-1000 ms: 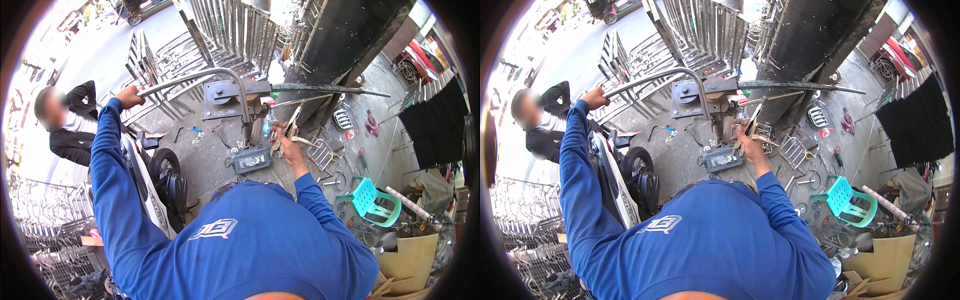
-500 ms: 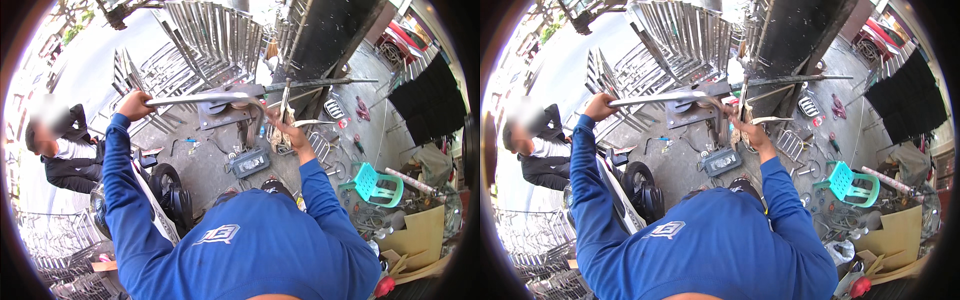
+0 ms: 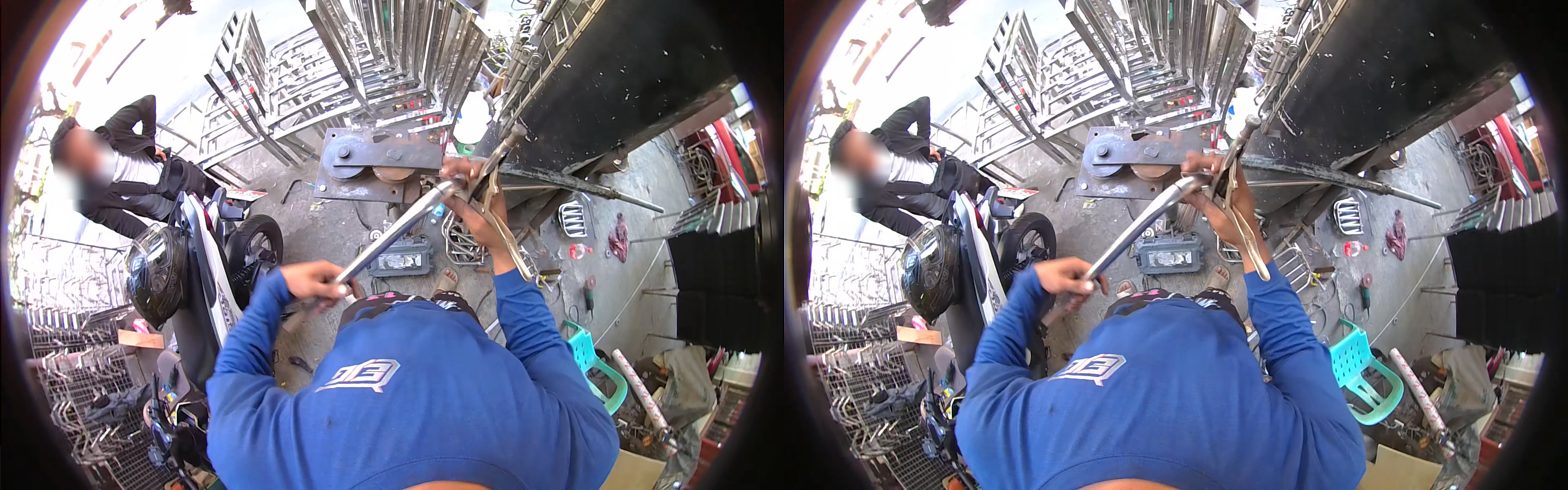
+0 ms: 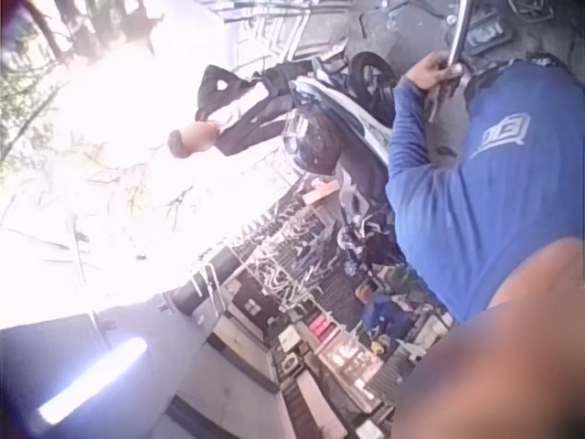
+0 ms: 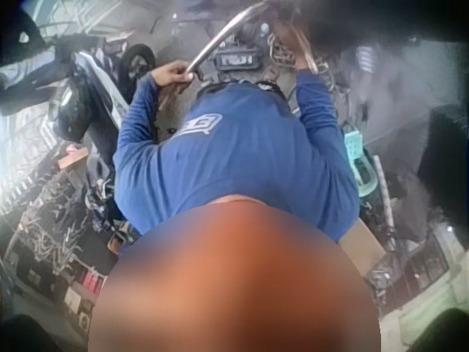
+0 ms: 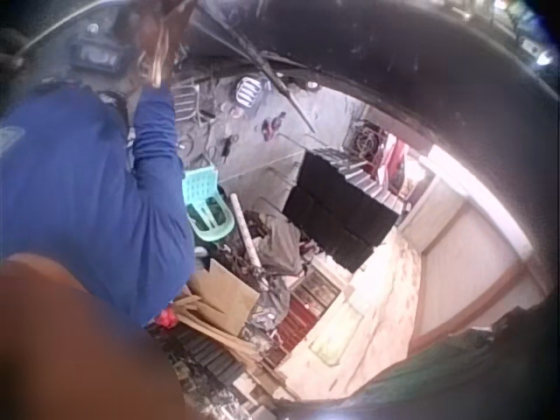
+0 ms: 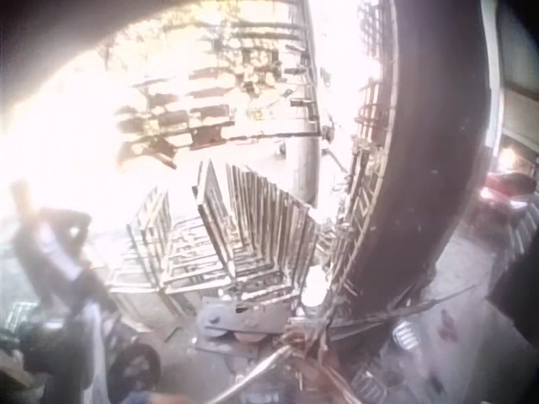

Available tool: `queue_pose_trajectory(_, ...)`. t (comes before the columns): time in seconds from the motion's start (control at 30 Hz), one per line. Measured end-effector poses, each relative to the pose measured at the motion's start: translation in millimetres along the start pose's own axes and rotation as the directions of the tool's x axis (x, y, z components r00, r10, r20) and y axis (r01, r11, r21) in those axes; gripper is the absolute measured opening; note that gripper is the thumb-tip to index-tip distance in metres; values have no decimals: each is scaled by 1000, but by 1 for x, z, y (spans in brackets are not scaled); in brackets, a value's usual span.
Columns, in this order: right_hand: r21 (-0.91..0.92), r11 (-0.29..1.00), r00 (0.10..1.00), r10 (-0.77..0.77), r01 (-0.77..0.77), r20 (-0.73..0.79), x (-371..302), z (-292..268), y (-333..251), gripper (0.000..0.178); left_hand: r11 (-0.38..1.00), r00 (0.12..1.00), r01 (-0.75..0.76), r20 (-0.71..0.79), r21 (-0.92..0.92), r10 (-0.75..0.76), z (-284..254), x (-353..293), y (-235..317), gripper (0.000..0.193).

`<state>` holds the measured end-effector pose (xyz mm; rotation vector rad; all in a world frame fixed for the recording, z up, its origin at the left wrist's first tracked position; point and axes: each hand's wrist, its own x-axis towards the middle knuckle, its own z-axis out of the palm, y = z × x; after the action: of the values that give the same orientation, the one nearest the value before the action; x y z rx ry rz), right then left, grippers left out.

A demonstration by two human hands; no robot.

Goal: The person measures a long metal rod with a tape measure, marks it, and uses a manual metal bending machine to bend the rod into a curved shape. The person repeatedly positions the rod in the bender and applies force to achieve the desired bend.

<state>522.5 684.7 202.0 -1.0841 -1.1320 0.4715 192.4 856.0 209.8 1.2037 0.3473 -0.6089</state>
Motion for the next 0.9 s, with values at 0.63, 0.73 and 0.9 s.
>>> queue_pose_trajectory(0.63,384,788,833,547,-481,-80,-60,-81,79,32,806,354,-508,-779,304,517,-109,208,131,22)
queue_pose_trajectory(0.73,330,831,841,516,-447,-160,-63,-81,86,33,677,490,-734,-650,51,581,-156,220,155,46)
queue_pose_trajectory(0.9,323,857,738,512,-402,-440,-54,-42,93,31,544,606,-792,-453,-275,654,-209,216,182,49)
